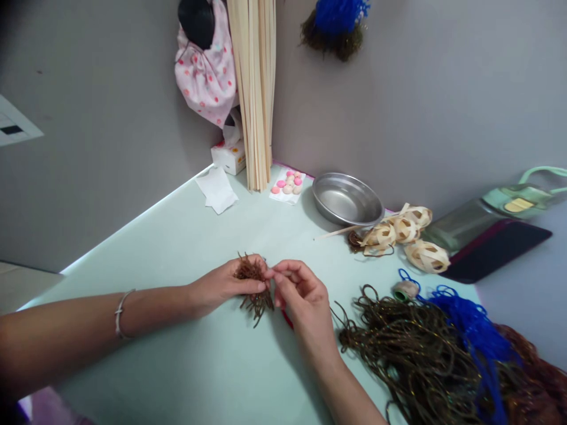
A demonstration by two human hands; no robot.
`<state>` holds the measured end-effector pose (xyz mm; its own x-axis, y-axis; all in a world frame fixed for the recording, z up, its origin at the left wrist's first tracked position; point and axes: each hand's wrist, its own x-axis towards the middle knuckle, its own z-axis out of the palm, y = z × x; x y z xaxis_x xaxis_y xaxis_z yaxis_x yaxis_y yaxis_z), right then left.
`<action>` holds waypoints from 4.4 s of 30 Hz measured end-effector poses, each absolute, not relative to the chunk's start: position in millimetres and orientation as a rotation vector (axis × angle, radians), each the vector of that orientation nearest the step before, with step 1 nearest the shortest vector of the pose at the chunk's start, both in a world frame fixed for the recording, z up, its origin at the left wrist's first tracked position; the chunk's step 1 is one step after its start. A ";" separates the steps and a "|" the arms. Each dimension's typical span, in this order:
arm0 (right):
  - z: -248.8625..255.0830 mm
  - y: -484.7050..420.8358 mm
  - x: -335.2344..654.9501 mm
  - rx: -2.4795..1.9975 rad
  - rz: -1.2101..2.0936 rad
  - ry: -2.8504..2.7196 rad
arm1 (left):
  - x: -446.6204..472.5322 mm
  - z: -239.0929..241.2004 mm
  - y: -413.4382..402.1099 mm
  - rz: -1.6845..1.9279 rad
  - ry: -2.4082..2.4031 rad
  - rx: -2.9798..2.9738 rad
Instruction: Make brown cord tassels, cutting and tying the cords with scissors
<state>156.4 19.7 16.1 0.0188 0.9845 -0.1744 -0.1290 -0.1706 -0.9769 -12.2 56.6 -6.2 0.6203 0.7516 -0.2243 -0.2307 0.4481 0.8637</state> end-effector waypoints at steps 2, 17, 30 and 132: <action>18.0 19.7 157.9 -1.265 1.322 -0.995 | -13.1 -2.8 56.8 0.697 0.656 0.874; 12.1 16.3 156.7 -1.405 1.166 -1.371 | -12.8 -0.3 56.1 0.709 0.703 0.921; 16.5 17.0 160.2 -1.406 1.099 -1.297 | -12.4 1.1 55.6 0.700 0.652 0.868; 14.8 18.0 159.2 -1.385 1.310 -1.325 | -13.3 -6.1 53.1 0.723 0.690 0.970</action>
